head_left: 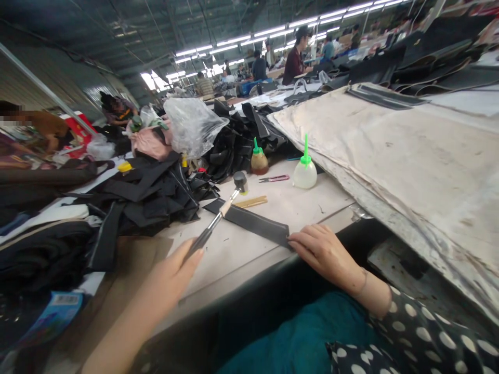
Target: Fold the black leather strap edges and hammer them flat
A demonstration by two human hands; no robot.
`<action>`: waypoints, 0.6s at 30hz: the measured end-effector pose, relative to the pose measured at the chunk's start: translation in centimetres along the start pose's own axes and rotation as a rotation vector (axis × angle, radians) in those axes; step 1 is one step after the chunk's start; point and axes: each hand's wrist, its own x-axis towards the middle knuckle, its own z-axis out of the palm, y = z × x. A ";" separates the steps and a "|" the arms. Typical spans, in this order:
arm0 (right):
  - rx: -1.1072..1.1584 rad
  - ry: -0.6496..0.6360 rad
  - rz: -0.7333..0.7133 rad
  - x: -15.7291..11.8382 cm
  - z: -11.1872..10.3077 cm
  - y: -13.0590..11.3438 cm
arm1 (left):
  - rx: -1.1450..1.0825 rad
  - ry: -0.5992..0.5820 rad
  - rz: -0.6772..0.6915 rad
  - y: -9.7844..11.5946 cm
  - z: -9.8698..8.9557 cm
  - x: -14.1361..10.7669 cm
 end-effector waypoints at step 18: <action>0.349 -0.166 0.073 2.6 -0.8 -0.6 | 0.337 0.125 0.191 -0.9 1.6 11.3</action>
